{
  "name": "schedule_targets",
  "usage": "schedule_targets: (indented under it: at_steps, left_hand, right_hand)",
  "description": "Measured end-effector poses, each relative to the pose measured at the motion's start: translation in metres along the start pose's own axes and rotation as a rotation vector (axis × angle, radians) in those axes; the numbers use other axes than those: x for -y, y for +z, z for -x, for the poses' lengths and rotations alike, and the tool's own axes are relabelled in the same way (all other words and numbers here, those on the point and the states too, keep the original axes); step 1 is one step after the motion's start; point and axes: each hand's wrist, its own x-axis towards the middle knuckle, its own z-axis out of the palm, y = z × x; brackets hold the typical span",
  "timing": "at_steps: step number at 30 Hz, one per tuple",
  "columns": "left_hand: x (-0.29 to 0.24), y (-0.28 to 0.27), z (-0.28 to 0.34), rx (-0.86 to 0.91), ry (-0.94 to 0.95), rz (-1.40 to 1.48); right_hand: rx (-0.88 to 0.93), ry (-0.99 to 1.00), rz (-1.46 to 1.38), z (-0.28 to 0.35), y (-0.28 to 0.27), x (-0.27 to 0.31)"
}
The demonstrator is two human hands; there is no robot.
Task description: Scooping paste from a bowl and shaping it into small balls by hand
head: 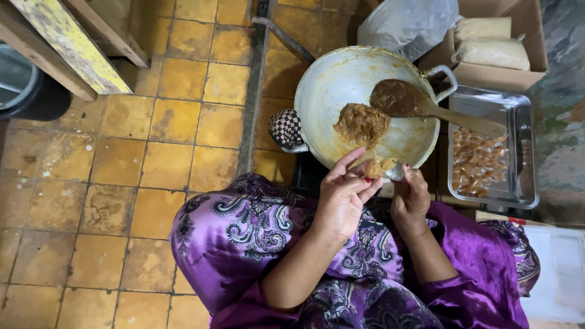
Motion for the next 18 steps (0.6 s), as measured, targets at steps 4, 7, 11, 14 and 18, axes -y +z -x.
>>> schedule_targets:
  at_steps: [4,7,11,14,18]
  left_hand:
    - [0.0,-0.003,-0.012,-0.073,0.033,-0.029]
    - [0.002,-0.017,-0.024,-0.162,0.062,-0.067]
    - [0.012,-0.04,-0.041,-0.242,0.134,-0.115]
    - [0.013,-0.036,-0.039,-0.242,0.153,-0.162]
    - [0.024,-0.056,-0.051,-0.188,0.153,-0.174]
  right_hand:
    - [0.025,0.077,0.095,-0.006,-0.005,0.0]
    - [-0.027,0.295,0.11,-0.021,-0.01,0.004]
    - [0.26,0.523,0.631,-0.043,-0.05,-0.073]
    - [0.588,0.467,1.008,-0.008,-0.035,-0.162]
    - [0.76,0.507,1.09,0.011,0.011,-0.187]
